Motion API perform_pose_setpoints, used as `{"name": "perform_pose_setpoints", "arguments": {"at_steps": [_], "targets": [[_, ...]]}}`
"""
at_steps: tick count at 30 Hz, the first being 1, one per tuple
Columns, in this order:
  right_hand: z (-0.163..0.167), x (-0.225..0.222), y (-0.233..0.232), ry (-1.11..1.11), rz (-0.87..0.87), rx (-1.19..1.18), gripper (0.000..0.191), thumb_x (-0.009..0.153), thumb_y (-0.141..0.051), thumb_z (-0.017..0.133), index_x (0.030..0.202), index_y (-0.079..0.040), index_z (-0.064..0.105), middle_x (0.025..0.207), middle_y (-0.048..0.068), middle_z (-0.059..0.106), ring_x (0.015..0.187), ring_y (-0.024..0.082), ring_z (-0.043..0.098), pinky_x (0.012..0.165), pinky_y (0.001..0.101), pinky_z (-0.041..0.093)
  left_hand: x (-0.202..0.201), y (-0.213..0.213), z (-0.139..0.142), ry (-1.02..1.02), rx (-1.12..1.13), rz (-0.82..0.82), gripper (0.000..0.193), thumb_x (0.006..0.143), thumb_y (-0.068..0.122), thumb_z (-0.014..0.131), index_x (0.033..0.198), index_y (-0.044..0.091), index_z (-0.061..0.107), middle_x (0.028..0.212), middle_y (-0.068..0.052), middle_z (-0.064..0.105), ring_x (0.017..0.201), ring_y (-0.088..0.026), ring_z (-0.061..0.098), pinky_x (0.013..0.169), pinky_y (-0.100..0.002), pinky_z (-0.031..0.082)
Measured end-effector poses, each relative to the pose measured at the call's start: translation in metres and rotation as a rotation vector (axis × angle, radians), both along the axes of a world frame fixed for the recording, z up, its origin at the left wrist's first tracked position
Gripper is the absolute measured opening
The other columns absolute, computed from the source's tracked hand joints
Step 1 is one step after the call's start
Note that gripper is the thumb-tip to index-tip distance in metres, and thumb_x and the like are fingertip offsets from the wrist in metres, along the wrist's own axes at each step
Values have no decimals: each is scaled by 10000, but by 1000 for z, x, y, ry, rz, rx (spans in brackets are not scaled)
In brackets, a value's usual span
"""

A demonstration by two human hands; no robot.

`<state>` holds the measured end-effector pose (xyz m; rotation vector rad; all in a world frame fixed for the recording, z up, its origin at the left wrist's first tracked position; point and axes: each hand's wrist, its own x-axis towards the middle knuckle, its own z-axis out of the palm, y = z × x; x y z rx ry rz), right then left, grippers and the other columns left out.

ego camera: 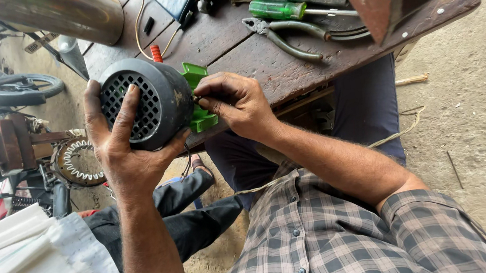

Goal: The person disassembles a small electric motor, removes the end cap, and uses a screwdriver and wrench to loosen and remove components. The person handles the motor housing, end cap, and internal parts, placing tools and parts on a nearby workbench.

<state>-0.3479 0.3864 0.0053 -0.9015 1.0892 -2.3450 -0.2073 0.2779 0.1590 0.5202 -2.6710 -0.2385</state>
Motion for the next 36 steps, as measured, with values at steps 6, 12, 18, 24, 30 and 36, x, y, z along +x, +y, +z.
{"name": "perform_pose_setpoints", "arguments": {"at_steps": [6,12,18,24,30,36], "targets": [[2,5,0,20,-40,11,151,985,11,752,1129,-23,719,1119,75,725,1044,151,699,927,282,586,7,-6,-2,-5,-8,4,974,600,268,1057,1486,212,656,1695,-224,319,1539,-401,412,1324,-484,415],[-2,9,3,40,-38,-31,140,1018,17,738,1148,-22,705,1117,79,720,1037,147,711,914,280,614,15,-11,-8,41,61,-61,926,675,302,1081,1477,207,629,1666,-196,301,1548,-364,422,1302,-456,455],[-7,8,4,56,-35,-25,128,1033,-2,731,1154,-37,706,1116,82,720,1034,148,721,900,283,640,16,-12,-16,57,111,-55,940,673,333,1082,1489,241,624,1672,-191,298,1553,-350,438,1217,-443,512],[-6,9,6,57,-43,-42,125,1034,-4,728,1154,-32,703,1128,93,713,1050,155,722,915,286,642,18,-9,-15,56,93,-58,934,697,355,1087,1493,243,612,1680,-176,304,1572,-348,420,1229,-446,467],[-6,9,9,8,-8,-52,129,1037,7,717,1162,-24,706,1125,89,718,1044,143,724,915,279,640,17,-4,-13,31,65,-55,938,708,346,1096,1503,242,608,1688,-178,289,1569,-353,393,1279,-449,454],[-6,9,9,-21,4,-57,137,1027,17,723,1158,-19,710,1132,90,721,1051,145,724,931,279,639,15,1,-10,-5,7,-36,943,691,319,1093,1497,260,608,1689,-174,276,1587,-368,373,1327,-459,459]]}}
